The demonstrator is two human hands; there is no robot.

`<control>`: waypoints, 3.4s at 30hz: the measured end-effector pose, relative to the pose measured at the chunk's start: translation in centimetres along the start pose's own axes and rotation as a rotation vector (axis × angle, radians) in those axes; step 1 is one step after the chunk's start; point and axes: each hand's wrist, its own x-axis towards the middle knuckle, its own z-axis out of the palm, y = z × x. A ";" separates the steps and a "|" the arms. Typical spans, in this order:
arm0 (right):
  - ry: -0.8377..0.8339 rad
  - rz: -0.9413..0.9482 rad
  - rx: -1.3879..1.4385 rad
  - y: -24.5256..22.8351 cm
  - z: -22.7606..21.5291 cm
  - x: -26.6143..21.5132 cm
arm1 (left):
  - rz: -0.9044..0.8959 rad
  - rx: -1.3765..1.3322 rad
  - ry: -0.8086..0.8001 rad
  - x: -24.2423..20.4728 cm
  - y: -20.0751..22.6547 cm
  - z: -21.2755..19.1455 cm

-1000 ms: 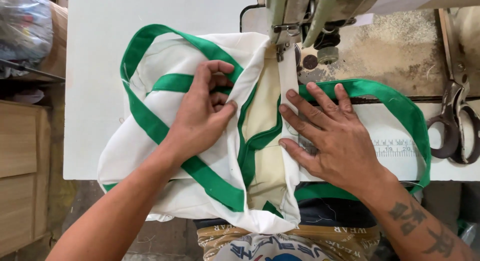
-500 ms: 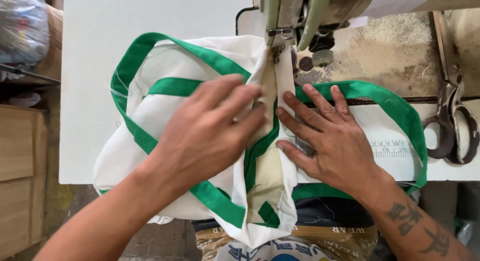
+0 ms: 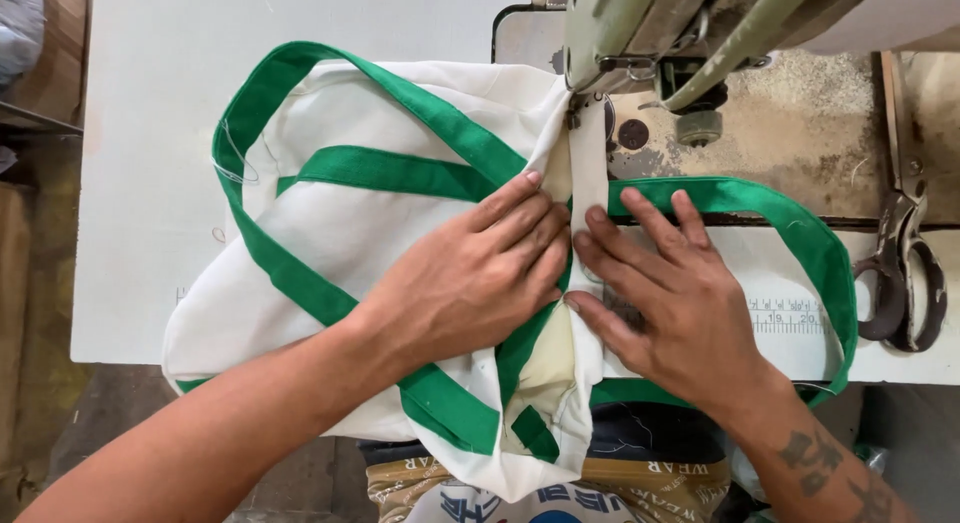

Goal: Sewing and aligning the edges of a white canvas tote bag with green straps using an industrial sewing machine.

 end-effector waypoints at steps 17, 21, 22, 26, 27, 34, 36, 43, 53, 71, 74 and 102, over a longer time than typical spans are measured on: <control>0.133 -0.020 0.062 -4.4 -0.9 0.8 | -0.069 0.193 -0.117 1.0 2.5 0.1; 0.166 0.009 0.110 -4.8 -1.0 1.0 | -0.109 0.229 -0.173 1.4 3.4 0.4; 0.167 0.007 0.108 -4.9 -0.9 0.9 | -0.109 0.231 -0.171 1.4 3.5 0.4; 0.203 0.024 0.106 -5.0 -0.6 0.7 | -0.129 0.233 -0.190 1.6 3.8 0.4; 0.209 0.027 0.114 -5.1 -0.5 0.5 | -0.146 0.231 -0.191 1.6 3.9 0.4; 0.192 0.036 0.047 -5.2 -0.4 0.4 | -0.191 0.242 -0.175 1.6 4.3 0.3; 0.143 0.031 -0.004 -5.4 -0.4 0.4 | -0.177 0.222 -0.145 1.4 4.3 0.2; 0.006 0.029 -0.102 -6.2 -1.5 -0.1 | -0.115 -0.195 -0.190 0.6 1.2 -1.8; -0.085 0.149 -0.099 -8.1 -1.2 -1.1 | -0.063 -0.103 -0.134 -0.2 0.2 -0.2; -0.045 0.515 0.134 -13.8 -0.8 -12.0 | -0.100 -0.075 -0.115 0.5 0.6 -0.7; -0.300 0.426 -0.238 -12.5 -2.8 -12.9 | -0.130 -0.091 -0.118 0.9 1.1 -0.7; -0.126 -0.023 -0.132 0.9 -0.1 0.0 | -0.094 0.008 -0.008 -0.7 1.2 -0.2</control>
